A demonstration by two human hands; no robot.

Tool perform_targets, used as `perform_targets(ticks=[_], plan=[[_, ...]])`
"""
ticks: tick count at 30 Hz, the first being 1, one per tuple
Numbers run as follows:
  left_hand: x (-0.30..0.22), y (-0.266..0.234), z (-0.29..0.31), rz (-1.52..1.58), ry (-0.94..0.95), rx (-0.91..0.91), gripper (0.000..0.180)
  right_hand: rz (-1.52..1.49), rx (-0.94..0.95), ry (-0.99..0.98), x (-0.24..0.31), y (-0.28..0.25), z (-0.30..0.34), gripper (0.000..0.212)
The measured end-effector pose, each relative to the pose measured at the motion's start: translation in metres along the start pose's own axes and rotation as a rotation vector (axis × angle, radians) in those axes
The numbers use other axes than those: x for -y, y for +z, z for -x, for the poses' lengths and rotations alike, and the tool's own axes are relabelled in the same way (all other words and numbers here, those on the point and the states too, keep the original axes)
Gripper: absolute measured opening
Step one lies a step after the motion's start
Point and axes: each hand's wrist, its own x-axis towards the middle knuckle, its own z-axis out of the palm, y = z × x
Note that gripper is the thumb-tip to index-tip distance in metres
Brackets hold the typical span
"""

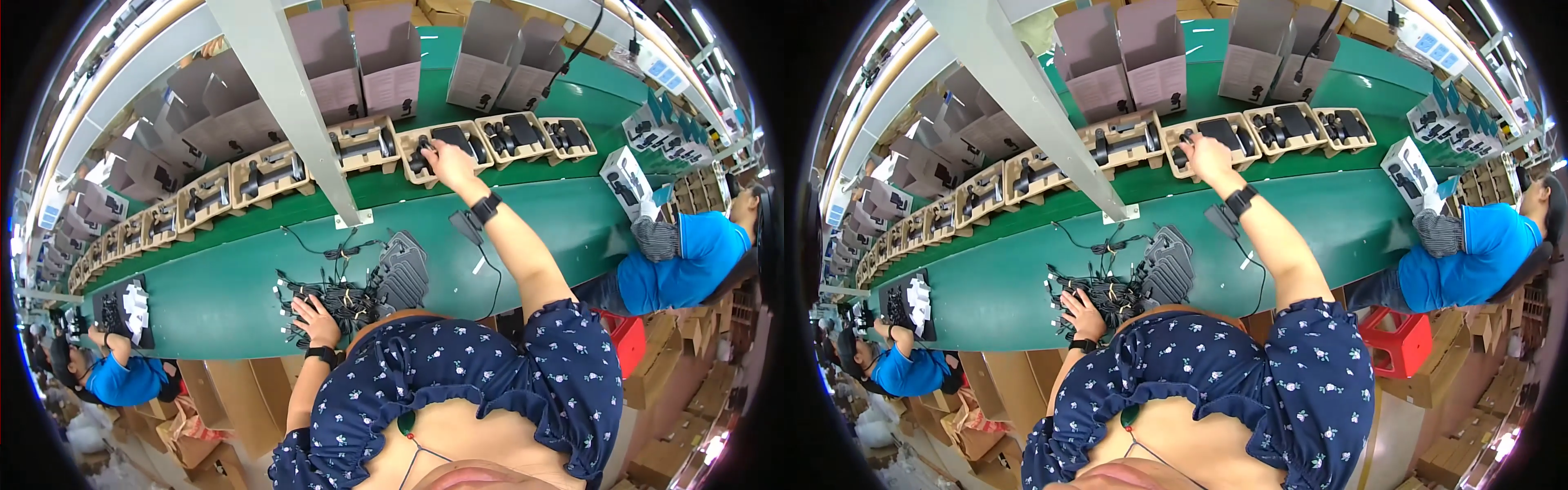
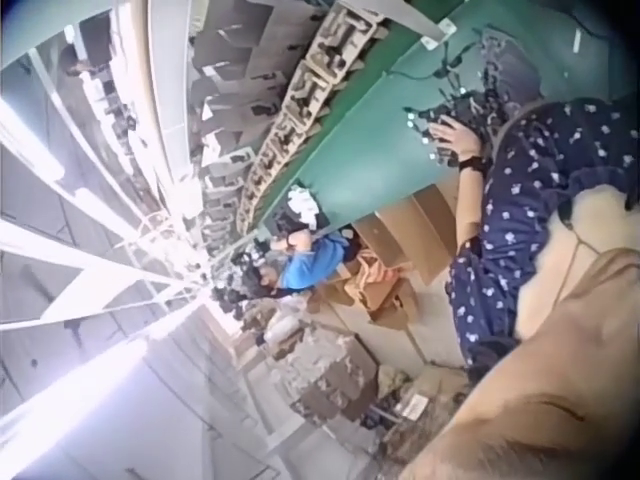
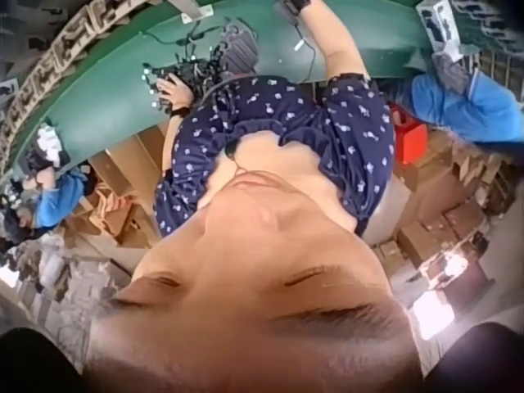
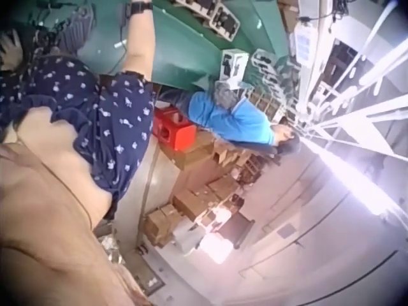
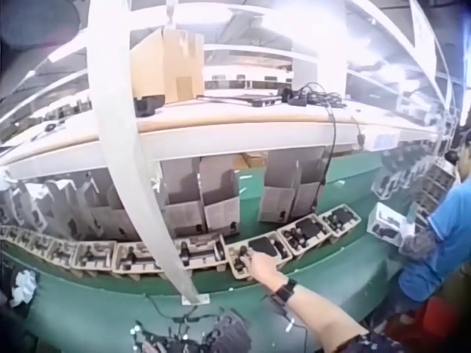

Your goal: The person picks up a cable and a flat pad, fits them together, and places the assembled unit into a tray. This process is repeated for several units as the person organizes the components on the assembly line.

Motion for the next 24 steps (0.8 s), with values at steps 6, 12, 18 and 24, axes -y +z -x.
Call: perform_targets(ticks=[6, 12, 18, 24], plan=[[-0.007, -0.013, -0.001, -0.035, -0.01, 0.101, 0.082, 0.333, 0.233, -0.003, -0.02, 0.034, -0.054, 0.033], [0.005, 0.008, -0.005, -0.06, -0.025, 0.038, 0.082, 0.444, 0.32, 0.036, -0.019, 0.073, -0.076, 0.024], [0.003, -0.02, -0.004, -0.054, -0.036, 0.134, 0.07, 0.359, -0.117, -0.007, -0.02, 0.119, -0.043, 0.034], [0.009, -0.019, -0.004, -0.045, -0.027, 0.127, 0.07, -0.324, -0.256, 0.116, -0.029, 0.136, -0.041, 0.024]])
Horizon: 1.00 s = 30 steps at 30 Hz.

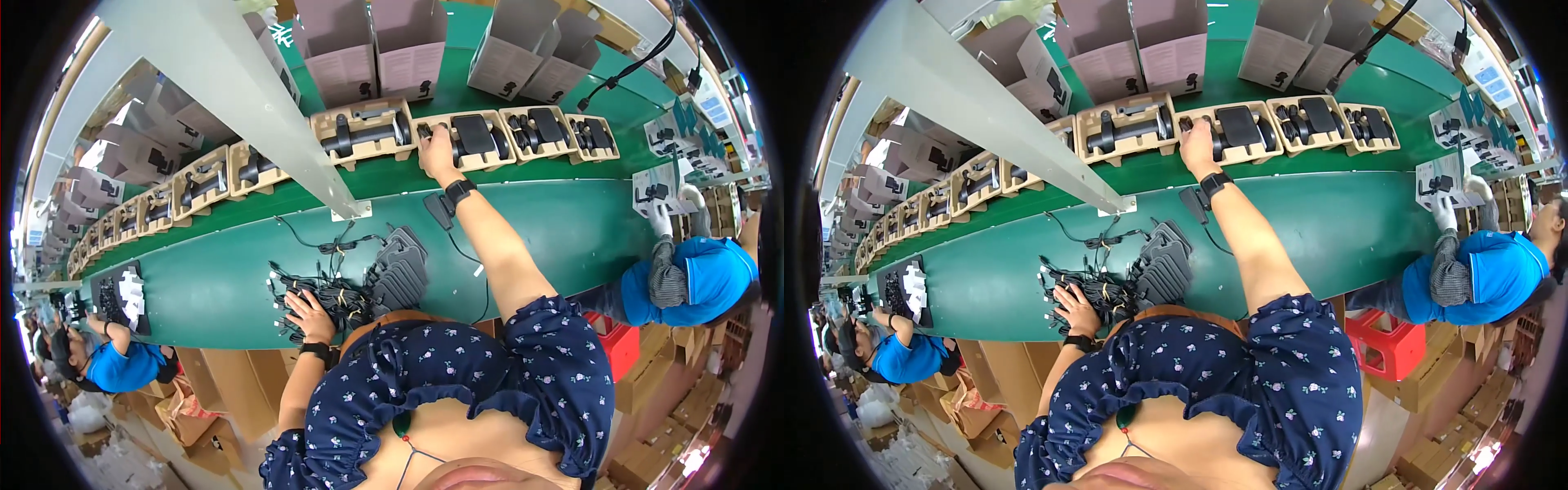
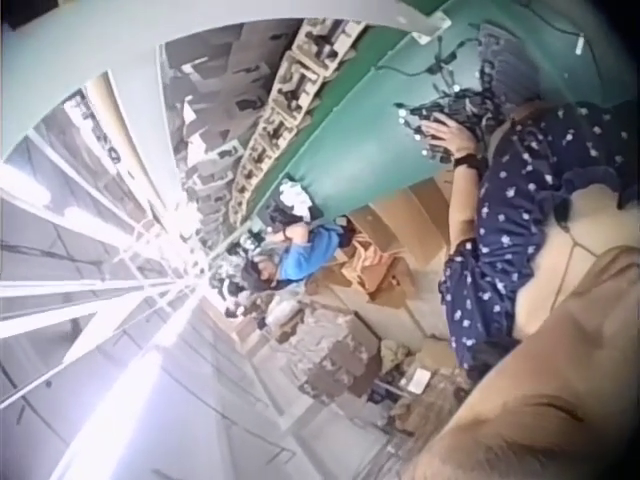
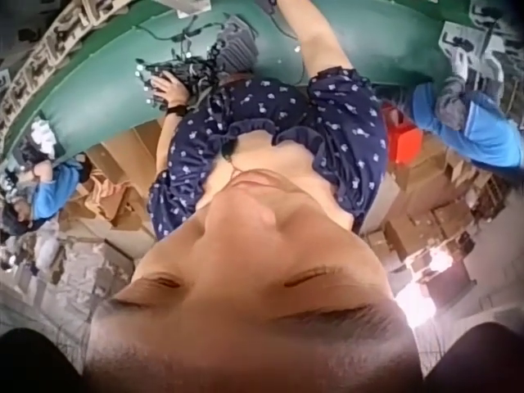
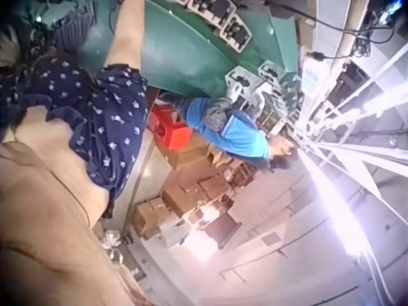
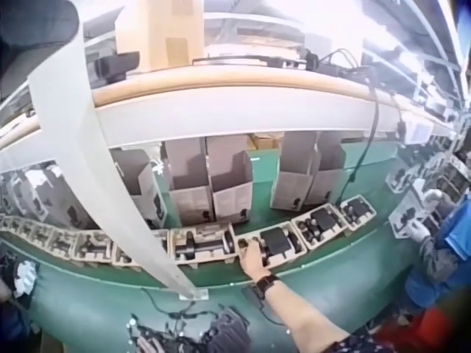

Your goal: The person picks up a cable and a flat pad, fits them together, and places the assembled unit into a tray. This process is repeated for several units as the person organizes the components on the assembly line.

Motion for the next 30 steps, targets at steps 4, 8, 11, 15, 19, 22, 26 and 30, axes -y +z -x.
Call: perform_targets(ticks=[4, 8, 11, 15, 19, 22, 26, 30], plan=[[-0.002, -0.001, 0.001, -0.013, -0.003, -0.001, 0.07, 0.041, -0.064, -0.121, -0.002, 0.001, 0.011, 0.027], [0.003, 0.01, -0.007, -0.029, -0.016, -0.103, 0.065, 0.421, 0.076, -0.14, -0.002, 0.0, 0.004, 0.026], [0.003, 0.013, -0.011, -0.03, -0.017, -0.113, 0.066, 0.568, 0.043, -0.298, 0.008, -0.009, 0.004, 0.023], [0.0, 0.001, -0.011, -0.035, -0.02, -0.027, 0.069, 0.67, -0.011, -0.311, 0.006, -0.012, 0.002, 0.02], [0.0, 0.0, -0.011, -0.077, -0.03, 0.018, 0.071, 0.818, 0.08, -0.299, 0.012, -0.012, -0.004, 0.024], [0.006, 0.014, -0.013, -0.043, -0.024, -0.023, 0.08, 1.062, 0.197, -0.432, 0.016, -0.027, 0.002, 0.027], [0.008, 0.018, -0.016, -0.004, -0.031, -0.049, 0.077, 0.708, 0.024, -0.5, 0.021, -0.05, 0.054, 0.022], [0.012, 0.011, -0.017, -0.039, -0.04, -0.019, 0.069, 0.499, 0.659, -0.222, 0.018, -0.061, 0.147, 0.037]])
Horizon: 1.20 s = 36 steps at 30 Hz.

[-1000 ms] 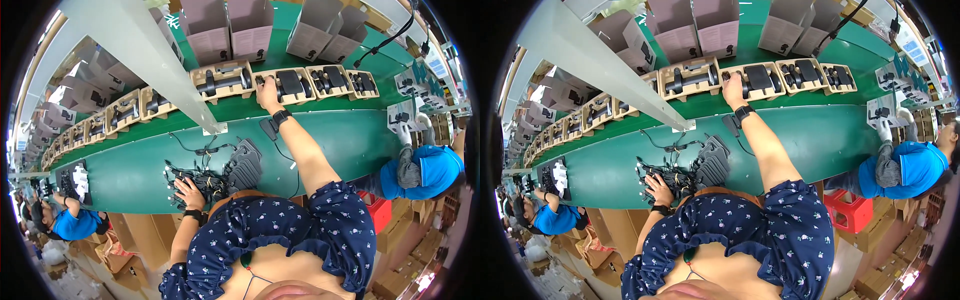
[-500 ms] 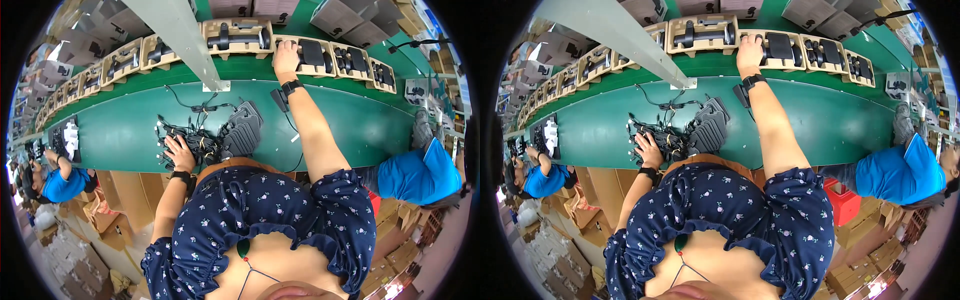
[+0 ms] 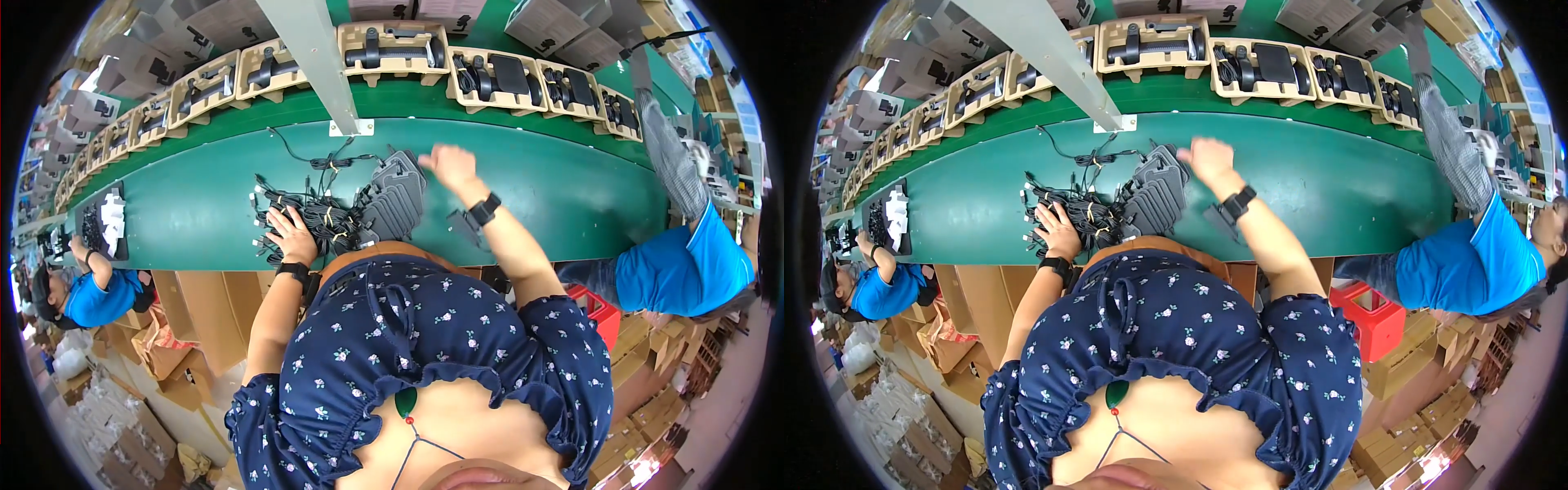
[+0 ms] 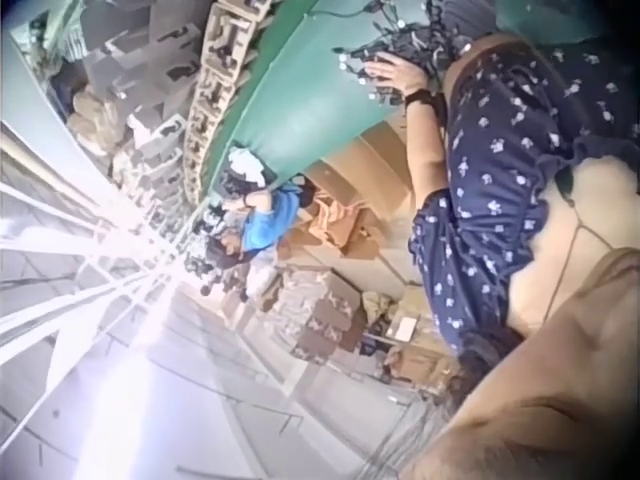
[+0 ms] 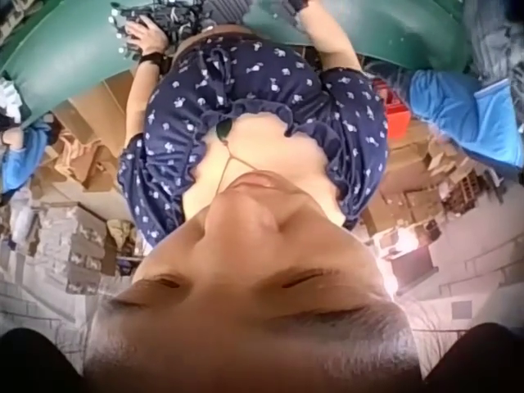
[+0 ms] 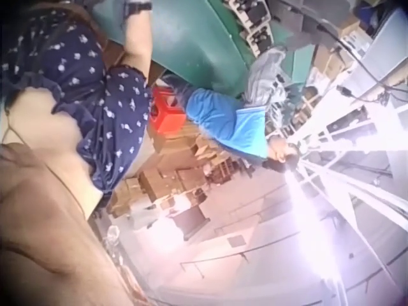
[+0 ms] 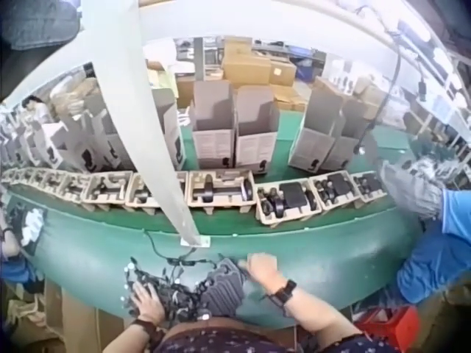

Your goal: The person picks up a cable and a flat pad, fits them together, and places the assembled unit into a tray. This process is repeated for several units as the person organizes the components on the assembly line.

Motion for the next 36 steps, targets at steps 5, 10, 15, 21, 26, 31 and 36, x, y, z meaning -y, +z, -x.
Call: perform_targets(ticks=[5, 10, 15, 21, 26, 31, 36], plan=[[-0.003, 0.005, -0.005, 0.009, -0.005, 0.005, 0.072, -0.444, 0.52, 0.307, 0.013, 0.036, 0.041, 0.044], [-0.002, 0.002, -0.007, 0.022, 0.0, 0.013, 0.076, -0.476, 0.077, 0.207, 0.016, 0.048, 0.052, 0.026], [0.0, 0.004, -0.008, 0.028, -0.006, 0.042, 0.071, -0.441, -0.229, -0.097, 0.02, 0.011, 0.048, 0.032], [0.002, 0.022, -0.014, -0.003, -0.003, -0.04, 0.077, -0.452, -0.074, -0.012, 0.004, -0.008, 0.038, 0.024], [0.002, 0.016, -0.013, 0.002, -0.02, -0.025, 0.079, -0.459, -0.239, -0.136, 0.0, -0.003, 0.021, 0.02], [-0.001, 0.011, -0.012, 0.003, -0.017, 0.029, 0.075, -0.364, -0.441, 0.057, 0.012, -0.049, -0.025, 0.022], [-0.003, 0.003, -0.006, -0.02, -0.012, 0.012, 0.07, -0.466, -0.685, 0.097, -0.004, -0.083, -0.103, 0.028]])
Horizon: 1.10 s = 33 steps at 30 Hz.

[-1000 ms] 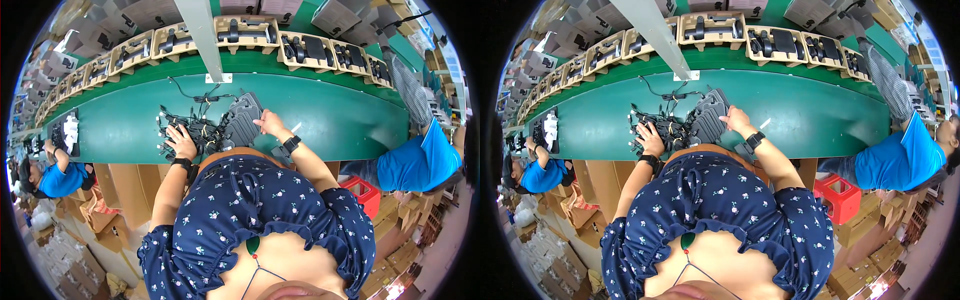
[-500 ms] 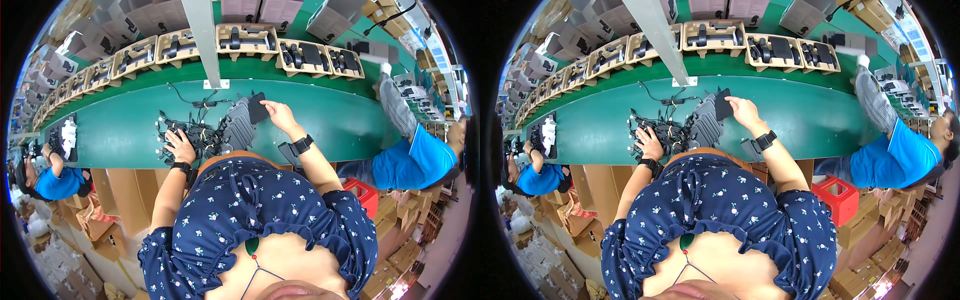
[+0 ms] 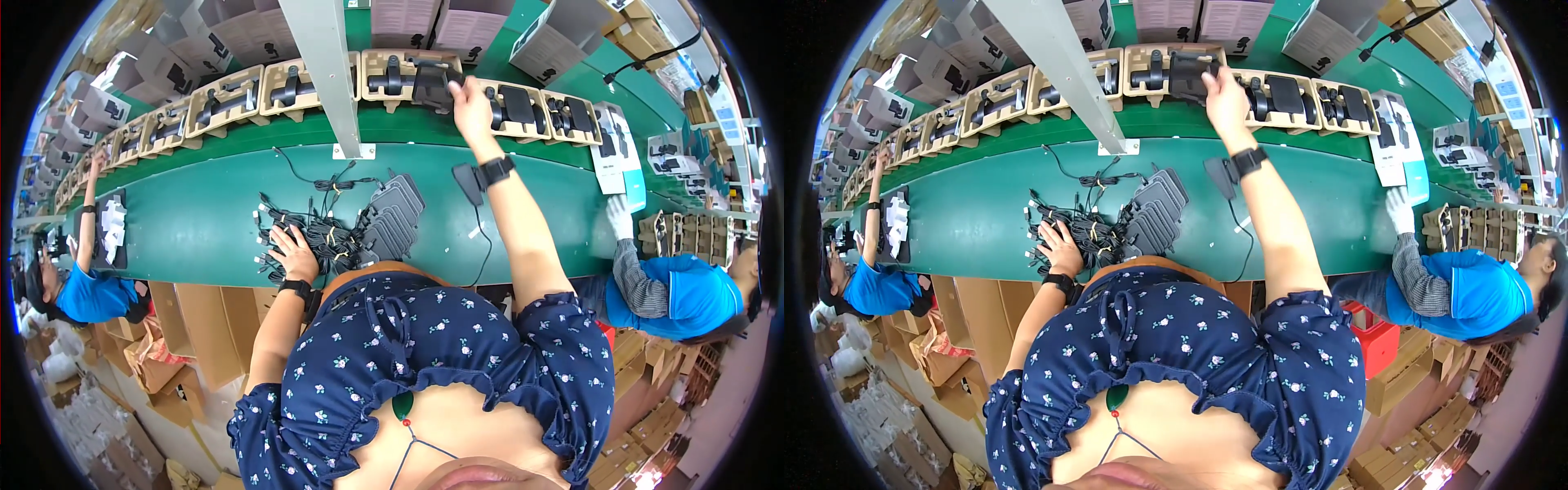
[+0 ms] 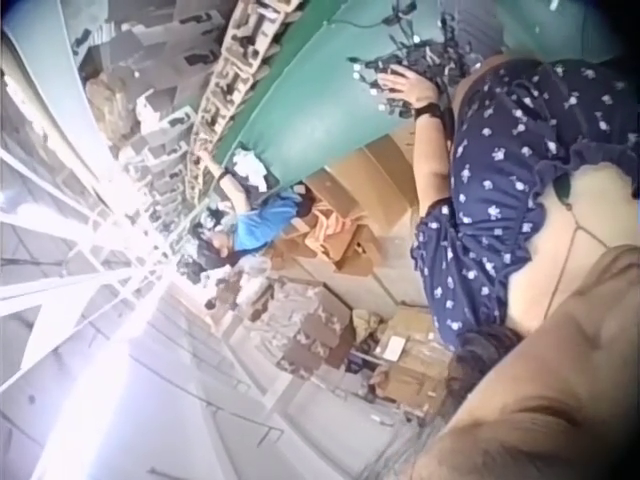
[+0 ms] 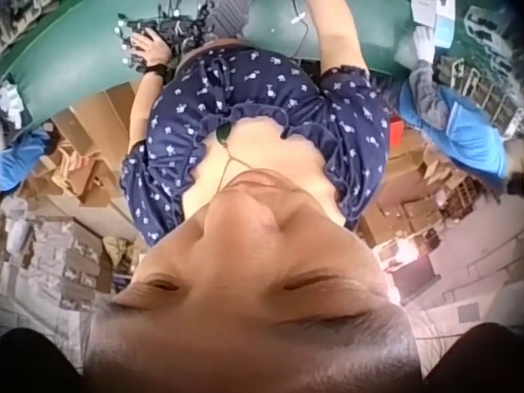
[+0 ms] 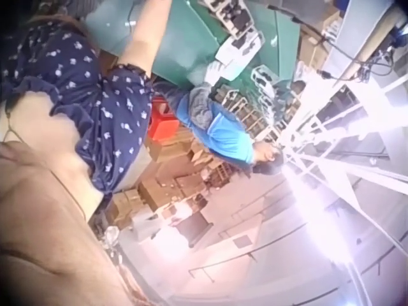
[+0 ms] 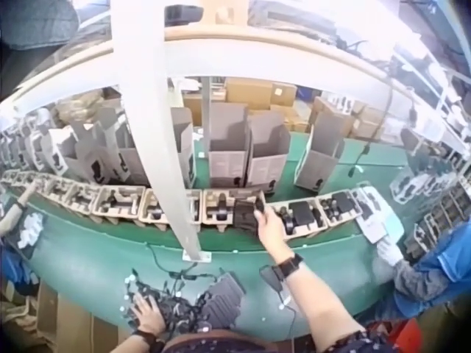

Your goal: The person picks up a cable and a flat pad, fits them together, and places the assembled unit into a tray. This process is repeated for several units as the person organizes the components on the assembly line.

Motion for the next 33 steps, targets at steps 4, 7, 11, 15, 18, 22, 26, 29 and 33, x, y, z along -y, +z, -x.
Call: perform_targets(ticks=[4, 7, 11, 15, 18, 22, 26, 29, 33], plan=[[0.002, 0.008, 0.0, 0.001, -0.013, -0.028, 0.076, 0.065, 0.062, 0.059, 0.0, 0.017, -0.043, 0.03], [0.002, 0.012, -0.001, 0.02, -0.013, -0.038, 0.082, 0.221, 0.128, 0.047, -0.01, 0.027, -0.063, 0.031], [0.003, -0.001, 0.006, -0.011, -0.02, 0.008, 0.071, 0.179, 0.195, 0.09, -0.03, 0.039, -0.088, 0.034], [-0.002, 0.0, 0.011, -0.01, -0.026, -0.002, 0.068, 0.212, 0.287, 0.191, -0.046, 0.038, -0.1, 0.035], [-0.002, 0.011, 0.009, -0.012, -0.008, -0.066, 0.076, 0.306, 0.311, 0.18, -0.054, 0.038, -0.092, 0.041], [-0.001, 0.012, 0.005, -0.024, -0.017, -0.074, 0.075, 0.323, 0.147, 0.118, -0.045, 0.056, -0.042, 0.042], [0.001, 0.005, 0.006, -0.028, -0.026, -0.06, 0.078, -0.087, 0.008, -0.213, 0.011, 0.074, 0.059, 0.009], [-0.002, -0.011, 0.007, -0.04, -0.026, 0.021, 0.068, 0.125, 0.499, -0.452, 0.034, 0.089, 0.13, 0.017], [-0.002, 0.016, 0.007, -0.041, -0.051, -0.233, 0.062, 0.37, 0.706, -0.609, 0.056, 0.122, 0.168, 0.022]])
